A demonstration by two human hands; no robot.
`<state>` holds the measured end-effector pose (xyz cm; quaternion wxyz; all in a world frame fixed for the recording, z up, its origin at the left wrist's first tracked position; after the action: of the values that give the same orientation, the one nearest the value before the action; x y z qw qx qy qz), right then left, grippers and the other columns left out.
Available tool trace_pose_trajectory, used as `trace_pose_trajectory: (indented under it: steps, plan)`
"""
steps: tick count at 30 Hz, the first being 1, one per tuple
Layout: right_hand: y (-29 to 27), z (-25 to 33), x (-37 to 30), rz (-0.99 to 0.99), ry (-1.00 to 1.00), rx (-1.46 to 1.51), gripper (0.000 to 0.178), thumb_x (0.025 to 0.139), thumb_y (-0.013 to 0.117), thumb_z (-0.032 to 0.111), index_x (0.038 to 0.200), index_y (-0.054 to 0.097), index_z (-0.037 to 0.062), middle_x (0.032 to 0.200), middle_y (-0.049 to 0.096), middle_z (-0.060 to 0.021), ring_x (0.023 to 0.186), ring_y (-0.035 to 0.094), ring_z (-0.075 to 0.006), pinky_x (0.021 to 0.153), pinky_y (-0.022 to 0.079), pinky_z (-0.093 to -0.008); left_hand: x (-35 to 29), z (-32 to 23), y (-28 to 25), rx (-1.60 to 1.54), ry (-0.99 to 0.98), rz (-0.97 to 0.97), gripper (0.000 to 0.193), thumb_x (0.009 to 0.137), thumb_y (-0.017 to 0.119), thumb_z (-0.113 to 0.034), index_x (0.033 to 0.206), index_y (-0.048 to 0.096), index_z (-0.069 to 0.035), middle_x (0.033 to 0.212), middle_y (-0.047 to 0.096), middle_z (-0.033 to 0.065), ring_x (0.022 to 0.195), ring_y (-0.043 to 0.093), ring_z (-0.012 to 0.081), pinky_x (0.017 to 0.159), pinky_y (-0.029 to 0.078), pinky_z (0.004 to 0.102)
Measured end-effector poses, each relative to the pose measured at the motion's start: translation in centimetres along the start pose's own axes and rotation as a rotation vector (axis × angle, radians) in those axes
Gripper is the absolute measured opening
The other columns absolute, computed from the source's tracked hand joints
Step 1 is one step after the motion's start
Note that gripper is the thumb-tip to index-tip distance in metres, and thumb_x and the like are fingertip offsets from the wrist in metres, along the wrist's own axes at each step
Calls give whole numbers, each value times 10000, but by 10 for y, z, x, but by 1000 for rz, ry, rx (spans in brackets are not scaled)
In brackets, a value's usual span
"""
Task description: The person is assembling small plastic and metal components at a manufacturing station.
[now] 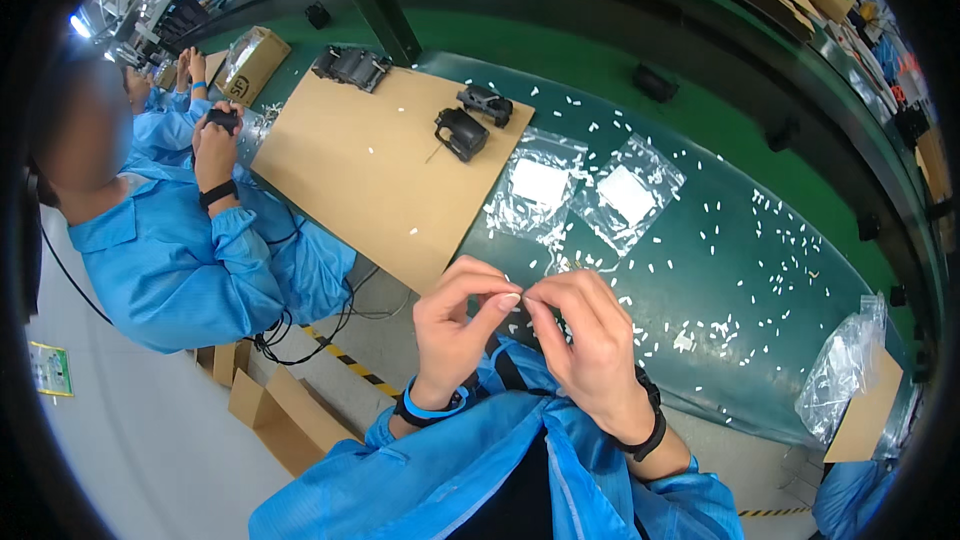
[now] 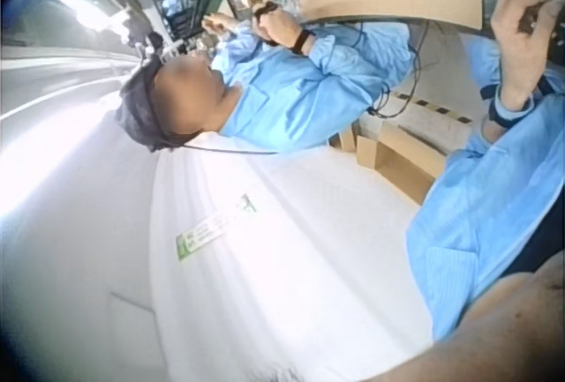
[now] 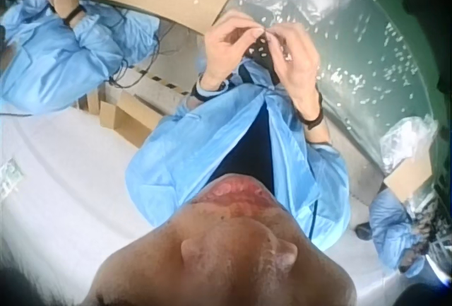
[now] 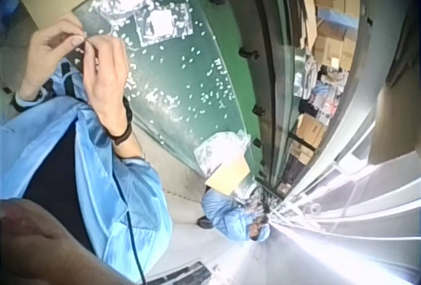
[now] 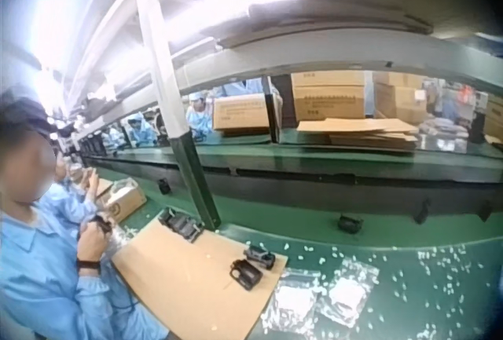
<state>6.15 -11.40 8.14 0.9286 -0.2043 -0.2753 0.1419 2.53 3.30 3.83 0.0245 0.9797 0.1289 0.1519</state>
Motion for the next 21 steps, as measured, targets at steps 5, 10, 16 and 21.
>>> trace_pose_trajectory:
  steps: [5,10,16,21]
  plan:
    - [-10,-4,4,-55,16,-38,133,787,696,-88,877,635,-11,839,645,-120,752,632,-282,676,503,-358,40,-18,-13,628,237,-146,361,825,738,-8,1176,656,19,951,641,140,885,612,242,805,481,341]
    - [-14,2,2,-41,-7,-38,124,788,695,-77,863,625,-6,835,638,-116,768,630,-288,693,495,-365,145,-2,-16,1083,309,-48,783,823,773,-267,1454,391,-4,1189,576,205,1094,532,378,954,427,481]
    - [-21,11,-3,-31,-26,-22,122,791,702,-65,874,635,-6,834,640,-119,773,631,-291,701,495,-363,195,61,-20,1230,152,52,868,788,780,-266,1477,327,6,1169,568,252,1105,535,410,959,446,472]
    - [-39,4,-3,-96,11,-44,107,803,698,-62,875,636,-12,827,638,-118,753,628,-263,676,491,-344,201,59,-18,1093,261,17,833,774,768,-158,1471,337,-11,1134,579,234,1103,541,404,958,457,464]
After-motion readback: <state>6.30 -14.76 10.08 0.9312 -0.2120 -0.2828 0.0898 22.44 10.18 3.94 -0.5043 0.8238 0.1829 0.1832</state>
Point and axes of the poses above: each hand's wrist, its own x-axis towards the middle knuckle, its own y-axis out of the palm, z = x × y, the point moved 6 cm from there along x, towards the middle knuckle
